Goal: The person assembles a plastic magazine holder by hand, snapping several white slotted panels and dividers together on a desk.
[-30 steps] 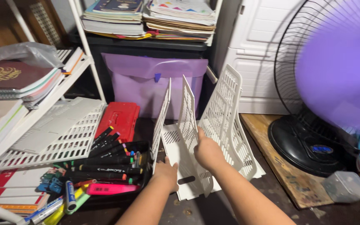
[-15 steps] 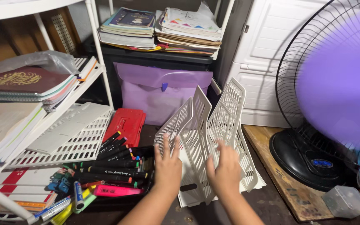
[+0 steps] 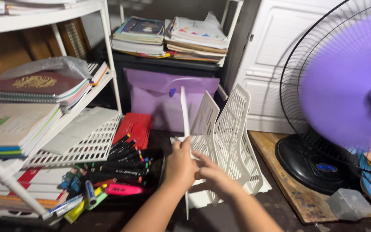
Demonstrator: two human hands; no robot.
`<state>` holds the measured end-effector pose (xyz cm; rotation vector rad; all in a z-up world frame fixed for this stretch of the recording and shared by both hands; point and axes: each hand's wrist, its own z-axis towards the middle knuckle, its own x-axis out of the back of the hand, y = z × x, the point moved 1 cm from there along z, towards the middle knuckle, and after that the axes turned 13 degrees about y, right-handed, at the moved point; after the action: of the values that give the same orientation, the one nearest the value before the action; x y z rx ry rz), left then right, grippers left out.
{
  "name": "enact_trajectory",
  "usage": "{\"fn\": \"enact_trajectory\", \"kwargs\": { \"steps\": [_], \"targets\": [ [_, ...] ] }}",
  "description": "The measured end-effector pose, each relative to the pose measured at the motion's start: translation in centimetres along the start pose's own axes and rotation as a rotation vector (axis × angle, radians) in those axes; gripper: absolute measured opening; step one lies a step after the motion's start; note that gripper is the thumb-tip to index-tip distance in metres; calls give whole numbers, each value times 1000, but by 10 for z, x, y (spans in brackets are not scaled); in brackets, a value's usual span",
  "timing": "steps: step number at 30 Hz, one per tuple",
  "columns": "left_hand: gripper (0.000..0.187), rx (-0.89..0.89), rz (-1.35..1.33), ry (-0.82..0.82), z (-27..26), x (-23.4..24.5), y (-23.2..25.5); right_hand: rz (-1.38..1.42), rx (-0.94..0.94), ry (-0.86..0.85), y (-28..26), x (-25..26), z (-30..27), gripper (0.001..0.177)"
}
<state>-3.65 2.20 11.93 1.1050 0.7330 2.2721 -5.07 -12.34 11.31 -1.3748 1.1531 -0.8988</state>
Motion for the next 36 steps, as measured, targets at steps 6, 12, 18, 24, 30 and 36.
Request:
{"fn": "enact_trajectory", "kwargs": {
  "steps": [6, 12, 18, 24, 30, 36],
  "targets": [
    [57, 130, -649, -228, -16, -22, -11, -263, -123, 79, -9, 13, -17, 110],
    [55, -4, -1094, -323, -33, -80, -63, -989, 366, 593, 27, 25, -12, 72],
    [53, 223, -351, -308, -54, -161, -166, -1127, 199, 535, 9, -2, -75, 72],
    [42, 348, 95, -360, -72, -127, -144, -1135, 185, 438, -11, -8, -115, 77],
    [40, 790, -209, -507, -81, -107, -135, -1162, 306, 389, 2, -5, -132, 72],
    [46, 815, -400, -516, -89, -139, -172, -1181, 286, 381, 2, -17, -153, 78]
  ]
}}
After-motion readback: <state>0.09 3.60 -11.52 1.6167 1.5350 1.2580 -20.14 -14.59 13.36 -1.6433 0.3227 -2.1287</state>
